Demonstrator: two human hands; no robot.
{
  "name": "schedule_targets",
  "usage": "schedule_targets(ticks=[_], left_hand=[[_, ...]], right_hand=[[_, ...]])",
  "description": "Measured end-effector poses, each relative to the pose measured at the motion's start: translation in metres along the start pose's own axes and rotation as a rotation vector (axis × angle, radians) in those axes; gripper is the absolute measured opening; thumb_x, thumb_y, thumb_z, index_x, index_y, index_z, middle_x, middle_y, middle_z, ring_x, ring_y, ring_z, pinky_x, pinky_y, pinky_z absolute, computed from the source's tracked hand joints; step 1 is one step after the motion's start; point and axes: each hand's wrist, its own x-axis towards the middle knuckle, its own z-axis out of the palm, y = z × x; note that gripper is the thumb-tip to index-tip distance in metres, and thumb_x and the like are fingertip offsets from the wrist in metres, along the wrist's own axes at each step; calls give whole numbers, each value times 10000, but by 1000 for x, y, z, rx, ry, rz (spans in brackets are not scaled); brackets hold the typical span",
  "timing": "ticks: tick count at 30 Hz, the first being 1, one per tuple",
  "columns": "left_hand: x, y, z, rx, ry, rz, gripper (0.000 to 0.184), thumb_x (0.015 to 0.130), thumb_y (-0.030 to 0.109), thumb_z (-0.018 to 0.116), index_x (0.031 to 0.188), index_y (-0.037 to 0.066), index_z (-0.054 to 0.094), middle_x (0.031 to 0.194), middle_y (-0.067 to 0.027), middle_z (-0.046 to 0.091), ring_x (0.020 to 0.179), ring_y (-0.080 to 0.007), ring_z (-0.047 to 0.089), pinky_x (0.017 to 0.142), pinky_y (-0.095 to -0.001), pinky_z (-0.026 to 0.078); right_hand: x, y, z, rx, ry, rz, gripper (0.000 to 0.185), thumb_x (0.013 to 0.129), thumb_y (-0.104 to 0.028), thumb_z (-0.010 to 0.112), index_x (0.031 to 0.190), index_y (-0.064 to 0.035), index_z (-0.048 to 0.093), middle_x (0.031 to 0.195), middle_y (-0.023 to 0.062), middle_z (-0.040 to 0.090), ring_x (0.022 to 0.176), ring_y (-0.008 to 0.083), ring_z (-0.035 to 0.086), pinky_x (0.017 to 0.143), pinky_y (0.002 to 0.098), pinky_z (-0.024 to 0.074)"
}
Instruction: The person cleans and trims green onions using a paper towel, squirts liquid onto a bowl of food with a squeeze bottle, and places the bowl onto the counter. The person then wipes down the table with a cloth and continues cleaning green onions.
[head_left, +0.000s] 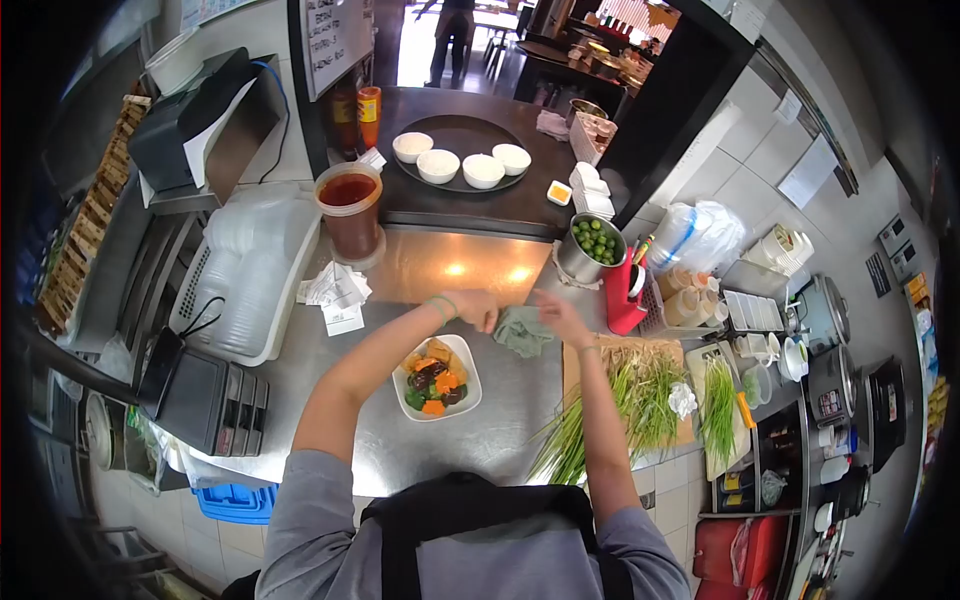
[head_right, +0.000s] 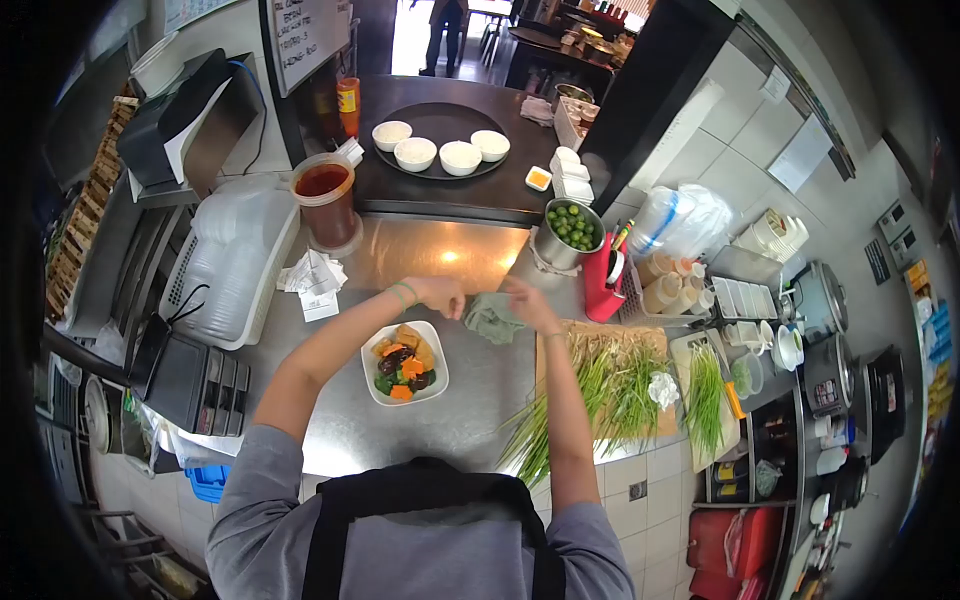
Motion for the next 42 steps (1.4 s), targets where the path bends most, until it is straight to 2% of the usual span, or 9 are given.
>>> schedule_targets(ticks=[6,9,12,15,18,24,28,31,42], left_hand=[[-20,9,4,6,-216,-20,173,636,116,697,809,110,689,806,-29,668,759,-163,614,687,-305,472],[-27,6,11,108,-225,8,140,628,114,698,768,114,690,768,-32,665,733,-165,613,662,-315,472],[-31,6,15,187,-118,67,121,617,107,694,738,115,686,750,-41,660,723,-182,614,644,-325,471],[-34,13,12,237,-95,30,123,608,97,685,730,116,678,768,-50,658,744,-200,615,641,-333,470],[-40,9,10,246,-36,-3,109,608,93,674,716,108,665,779,-58,652,760,-213,613,640,-339,470],[-38,-20,13,145,142,-10,67,616,100,660,679,88,640,761,-80,639,765,-238,612,650,-348,471],[-35,-24,10,197,218,-46,61,621,92,652,680,81,640,745,-104,639,745,-260,616,656,-357,474],[-39,-33,15,193,295,-50,67,617,88,655,682,74,643,737,-118,638,729,-271,618,656,-362,476],[-69,-36,33,89,505,-287,63,642,87,660,677,47,628,708,-135,631,720,-290,618,660,-378,490]], right_hand=[[-1,-30,27,-926,171,-100,197,729,-109,623,914,-44,605,1010,140,566,866,297,578,749,342,465],[23,-27,13,-520,435,-163,179,717,-129,644,881,-60,626,952,123,597,853,289,586,755,345,467],[28,-28,21,-136,267,-47,153,715,-152,655,835,-58,643,879,118,623,832,295,597,748,347,472],[17,-15,34,-869,-4,-304,167,704,-134,658,834,-30,647,785,115,630,743,233,623,693,323,487],[26,-26,34,-972,1,21,198,688,-121,662,858,-19,646,719,124,617,708,165,615,653,294,482],[52,-35,54,-239,199,32,253,708,-170,614,896,0,613,774,126,634,715,192,609,673,332,474],[43,-20,119,225,-162,37,271,792,-183,586,1011,-23,597,917,89,609,795,121,546,682,267,449],[18,-54,122,265,-78,544,308,851,-212,542,1112,-51,547,1030,75,578,842,116,528,705,270,449],[-29,-28,85,569,-143,690,380,877,-252,526,1175,-20,478,1060,62,570,892,131,568,668,241,457]])
